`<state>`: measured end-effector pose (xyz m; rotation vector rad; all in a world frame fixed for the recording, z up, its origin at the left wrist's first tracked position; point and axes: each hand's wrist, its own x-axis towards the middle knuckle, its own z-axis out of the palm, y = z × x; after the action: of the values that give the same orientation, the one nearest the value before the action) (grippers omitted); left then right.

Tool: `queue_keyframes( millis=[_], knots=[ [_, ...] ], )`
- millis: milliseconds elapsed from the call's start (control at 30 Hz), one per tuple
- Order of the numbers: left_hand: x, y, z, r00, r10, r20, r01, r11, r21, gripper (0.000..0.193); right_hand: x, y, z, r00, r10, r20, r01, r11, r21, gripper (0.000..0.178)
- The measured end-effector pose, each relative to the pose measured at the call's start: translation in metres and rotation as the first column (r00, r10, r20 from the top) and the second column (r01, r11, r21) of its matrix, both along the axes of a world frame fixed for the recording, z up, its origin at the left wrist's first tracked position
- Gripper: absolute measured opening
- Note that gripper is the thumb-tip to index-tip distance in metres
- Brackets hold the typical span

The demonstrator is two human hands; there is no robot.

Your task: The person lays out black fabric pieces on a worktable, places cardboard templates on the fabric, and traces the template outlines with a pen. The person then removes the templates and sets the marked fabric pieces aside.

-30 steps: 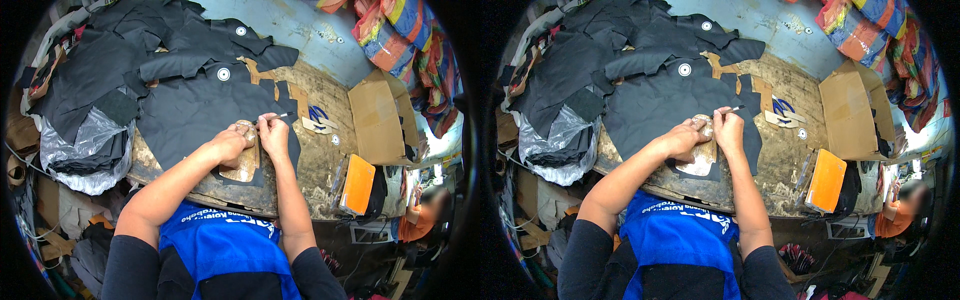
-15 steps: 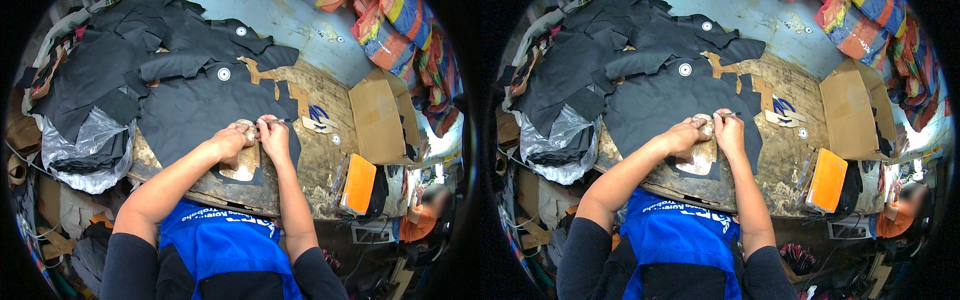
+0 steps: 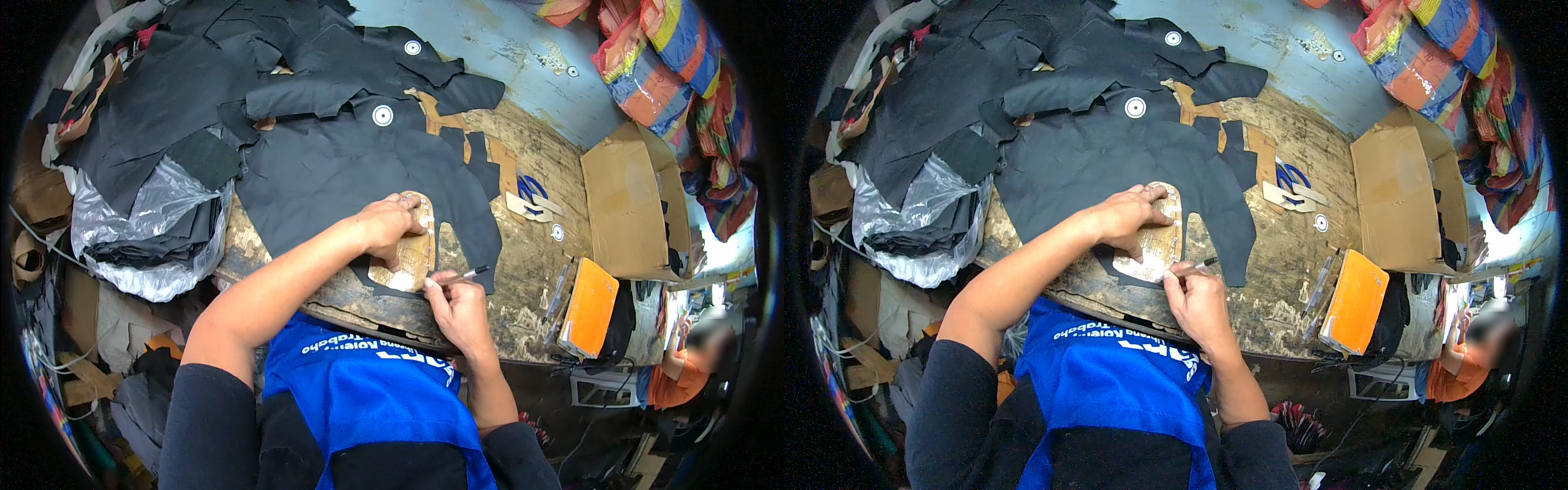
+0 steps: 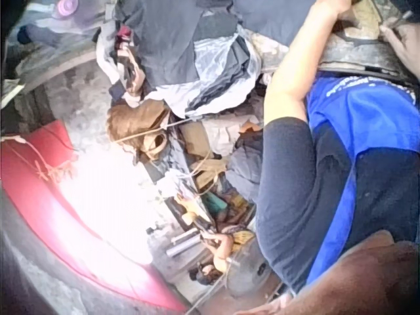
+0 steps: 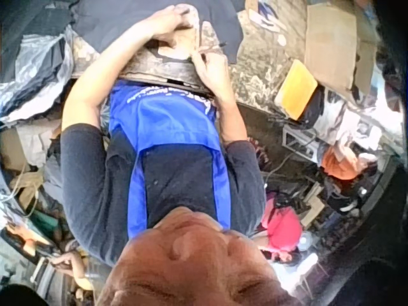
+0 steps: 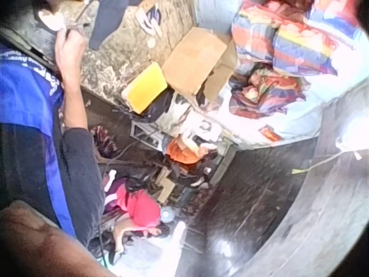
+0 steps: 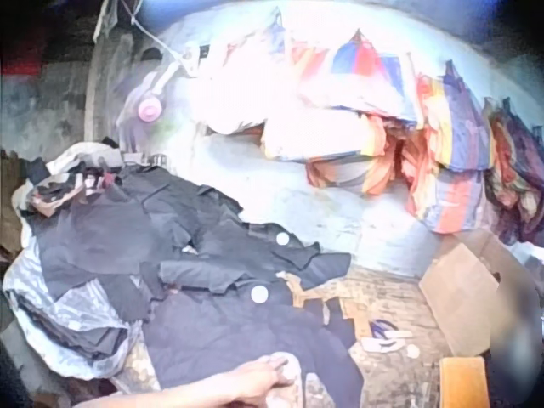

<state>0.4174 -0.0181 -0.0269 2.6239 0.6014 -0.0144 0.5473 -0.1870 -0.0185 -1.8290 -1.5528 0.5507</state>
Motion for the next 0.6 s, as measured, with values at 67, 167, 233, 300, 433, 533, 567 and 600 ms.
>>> queue_keyframes(
  millis=[67,167,233,300,433,533,567,600],
  knots=[
    [0.0,0.01,-0.002,0.999,-0.037,-0.001,0.037,0.995,-0.093,0.072,-0.009,0.006,-0.005,0.98,0.042,-0.192,-0.035,0.999,0.04,0.012],
    [0.002,0.033,-0.003,0.993,-0.116,0.021,0.118,0.965,-0.234,0.065,-0.029,0.03,-0.018,0.933,0.13,-0.334,-0.093,0.988,0.124,0.014],
    [0.0,0.04,-0.005,0.989,-0.135,0.057,0.145,0.957,-0.25,0.064,-0.035,0.039,-0.021,0.943,0.15,-0.297,-0.125,0.987,0.1,0.014],
    [-0.001,0.045,-0.006,0.987,-0.138,0.086,0.158,0.94,-0.301,0.063,-0.041,0.046,-0.022,0.942,0.13,-0.31,-0.102,0.989,0.103,0.014],
    [-0.004,0.049,-0.008,0.986,-0.119,0.119,0.157,0.909,-0.387,0.061,-0.046,0.052,-0.02,0.97,0.134,-0.202,-0.107,0.985,0.139,0.013],
    [-0.004,0.049,-0.009,0.983,-0.127,0.131,0.169,0.905,-0.391,0.059,-0.049,0.055,-0.022,0.981,0.155,-0.114,-0.13,0.971,0.2,0.011],
    [-0.004,0.048,-0.009,0.982,-0.138,0.131,0.178,0.91,-0.375,0.058,-0.05,0.055,-0.023,0.98,0.145,-0.138,-0.119,0.976,0.185,0.011],
    [-0.003,0.048,-0.009,0.981,-0.147,0.127,0.183,0.917,-0.355,0.057,-0.05,0.055,-0.023,0.975,0.139,-0.173,-0.108,0.978,0.181,0.011]
  ],
)
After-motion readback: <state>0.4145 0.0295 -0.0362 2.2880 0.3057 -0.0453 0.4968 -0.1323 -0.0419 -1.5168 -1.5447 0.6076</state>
